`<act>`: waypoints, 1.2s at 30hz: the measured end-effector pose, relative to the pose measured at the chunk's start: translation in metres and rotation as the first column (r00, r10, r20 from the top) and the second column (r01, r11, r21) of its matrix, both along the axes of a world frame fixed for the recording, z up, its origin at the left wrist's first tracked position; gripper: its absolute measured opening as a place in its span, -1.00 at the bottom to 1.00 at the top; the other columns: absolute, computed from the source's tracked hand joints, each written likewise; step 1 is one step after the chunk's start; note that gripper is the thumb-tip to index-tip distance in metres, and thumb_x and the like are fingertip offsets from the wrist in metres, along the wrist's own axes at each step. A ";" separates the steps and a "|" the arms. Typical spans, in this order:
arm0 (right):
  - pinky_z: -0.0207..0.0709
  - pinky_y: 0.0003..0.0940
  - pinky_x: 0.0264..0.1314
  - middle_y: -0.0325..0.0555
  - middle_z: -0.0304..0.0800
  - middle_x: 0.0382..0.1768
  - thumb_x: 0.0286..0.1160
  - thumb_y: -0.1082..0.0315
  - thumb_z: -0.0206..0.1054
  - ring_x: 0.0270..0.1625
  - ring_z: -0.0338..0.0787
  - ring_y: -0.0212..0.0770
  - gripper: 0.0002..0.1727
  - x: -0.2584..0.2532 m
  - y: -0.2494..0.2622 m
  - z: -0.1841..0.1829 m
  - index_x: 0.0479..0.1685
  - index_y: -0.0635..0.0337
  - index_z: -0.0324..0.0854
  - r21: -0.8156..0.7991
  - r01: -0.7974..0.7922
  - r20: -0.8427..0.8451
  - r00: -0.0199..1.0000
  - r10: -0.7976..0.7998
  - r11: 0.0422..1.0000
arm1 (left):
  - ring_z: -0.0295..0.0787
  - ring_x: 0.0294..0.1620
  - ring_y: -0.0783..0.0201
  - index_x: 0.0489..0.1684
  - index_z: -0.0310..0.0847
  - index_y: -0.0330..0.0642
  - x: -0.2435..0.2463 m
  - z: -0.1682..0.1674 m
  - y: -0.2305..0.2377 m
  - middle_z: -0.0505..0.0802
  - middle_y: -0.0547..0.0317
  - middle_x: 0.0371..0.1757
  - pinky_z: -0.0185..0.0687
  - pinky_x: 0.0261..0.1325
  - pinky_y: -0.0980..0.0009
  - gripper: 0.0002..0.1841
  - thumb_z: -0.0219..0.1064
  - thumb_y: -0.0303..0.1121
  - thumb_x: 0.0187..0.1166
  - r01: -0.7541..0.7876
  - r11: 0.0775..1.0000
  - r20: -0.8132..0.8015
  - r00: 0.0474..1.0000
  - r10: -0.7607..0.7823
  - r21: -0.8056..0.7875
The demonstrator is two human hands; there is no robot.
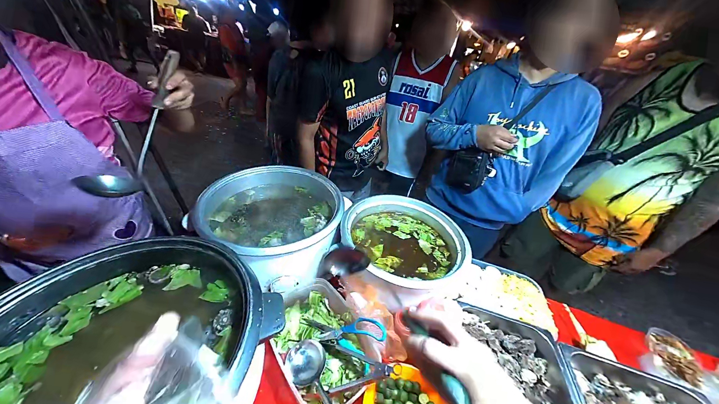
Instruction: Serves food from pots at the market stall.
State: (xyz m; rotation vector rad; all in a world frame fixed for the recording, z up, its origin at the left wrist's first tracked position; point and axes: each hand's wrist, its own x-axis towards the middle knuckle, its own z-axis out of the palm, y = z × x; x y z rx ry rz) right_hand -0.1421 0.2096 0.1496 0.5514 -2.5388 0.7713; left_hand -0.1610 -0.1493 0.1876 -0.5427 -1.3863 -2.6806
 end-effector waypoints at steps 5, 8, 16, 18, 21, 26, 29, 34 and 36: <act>0.59 0.18 0.29 0.05 0.67 0.44 0.48 0.39 0.45 0.32 0.74 0.12 -0.79 -0.067 0.079 -0.004 0.03 0.00 0.85 0.332 0.281 0.017 0.953 -0.303 0.901 | 0.74 -0.26 0.43 0.66 0.43 0.04 -0.090 0.033 0.105 0.80 0.20 0.15 0.71 -0.27 0.48 -0.54 0.10 -0.36 0.78 -0.087 0.928 0.031 0.994 0.105 -0.363; 0.64 0.16 0.27 0.02 0.63 0.47 0.55 0.29 0.38 0.31 0.74 0.13 -0.77 -0.107 0.116 -0.025 0.12 -0.05 0.81 0.426 0.318 0.130 0.905 -0.405 0.847 | 0.61 -0.43 0.41 0.61 0.49 0.24 -0.148 0.025 0.167 0.81 0.21 0.02 0.57 -0.37 0.46 -0.58 0.17 -0.19 0.80 0.075 0.861 0.096 0.995 -0.031 -0.503; 0.66 0.21 0.19 0.19 0.86 -0.06 0.71 -0.02 0.21 0.04 0.86 0.13 -0.54 -0.161 0.150 -0.024 0.09 0.20 0.75 -0.250 0.802 0.473 0.590 -0.654 0.543 | 0.57 -0.44 0.27 0.35 0.62 -0.03 -0.241 -0.013 0.256 0.73 0.07 -0.20 0.49 -0.43 0.38 -0.56 0.23 0.05 0.73 0.312 0.783 0.480 0.877 -0.019 -0.539; 0.71 0.19 0.11 0.24 0.85 -0.05 0.65 0.00 0.26 -0.02 0.89 0.14 -0.53 -0.177 0.166 -0.013 0.08 0.30 0.73 -0.377 0.838 0.567 0.546 -0.617 0.395 | 0.60 -0.42 0.25 0.31 0.61 -0.03 -0.255 -0.018 0.265 0.73 0.06 -0.17 0.51 -0.44 0.39 -0.55 0.28 0.07 0.68 0.365 0.775 0.560 0.828 -0.018 -0.516; 0.76 0.13 0.05 0.20 0.85 -0.09 0.58 0.08 0.30 -0.08 0.91 0.08 -0.59 -0.189 0.177 0.026 -0.04 0.33 0.74 -0.432 0.846 0.590 0.528 -0.611 0.314 | 0.60 -0.42 0.26 0.26 0.62 0.00 -0.267 -0.018 0.281 0.72 0.08 -0.13 0.48 -0.48 0.43 -0.63 0.24 0.02 0.71 0.422 0.776 0.628 0.777 -0.043 -0.469; 0.81 -0.01 -0.06 0.13 0.87 -0.17 0.59 0.10 0.29 -0.22 0.92 -0.02 -0.62 -0.202 0.184 0.094 -0.09 0.31 0.75 -0.472 0.819 0.572 0.566 -0.594 0.327 | 0.63 -0.36 0.20 0.28 0.58 -0.05 -0.287 -0.029 0.305 0.72 0.03 -0.15 0.54 -0.37 0.32 -0.62 0.10 -0.01 0.79 0.459 0.779 0.664 0.744 -0.075 -0.427; 0.83 -0.07 -0.12 0.11 0.87 -0.21 0.59 0.11 0.30 -0.29 0.92 -0.06 -0.63 -0.205 0.178 0.133 -0.10 0.31 0.72 -0.470 0.808 0.555 0.583 -0.592 0.355 | 0.64 -0.30 0.16 0.34 0.52 -0.09 -0.280 -0.019 0.318 0.72 -0.03 -0.07 0.56 -0.33 0.28 -0.60 0.03 -0.03 0.83 0.458 0.738 0.641 0.766 -0.045 -0.495; 0.73 0.14 -0.03 0.18 0.85 -0.21 0.58 0.04 0.32 -0.17 0.89 0.09 -0.56 -0.209 0.146 0.176 -0.20 0.34 0.74 -0.342 0.780 0.436 0.626 -0.647 0.524 | 0.62 0.36 -0.06 0.70 0.29 -0.15 -0.254 0.002 0.339 0.59 -0.19 0.52 0.56 0.30 0.01 -0.46 -0.15 -0.02 0.91 0.439 0.732 0.522 0.842 -0.134 -0.521; 0.77 0.05 -0.19 0.10 0.84 -0.36 0.56 0.04 0.33 -0.33 0.89 0.01 -0.59 -0.215 0.124 0.176 -0.29 0.29 0.74 -0.243 0.731 0.312 0.682 -0.662 0.638 | 0.71 0.23 -0.08 0.57 0.42 -0.25 -0.279 -0.019 0.355 0.68 -0.24 0.38 0.68 0.19 -0.04 -0.46 -0.09 -0.03 0.90 0.383 0.759 0.452 0.882 -0.131 -0.527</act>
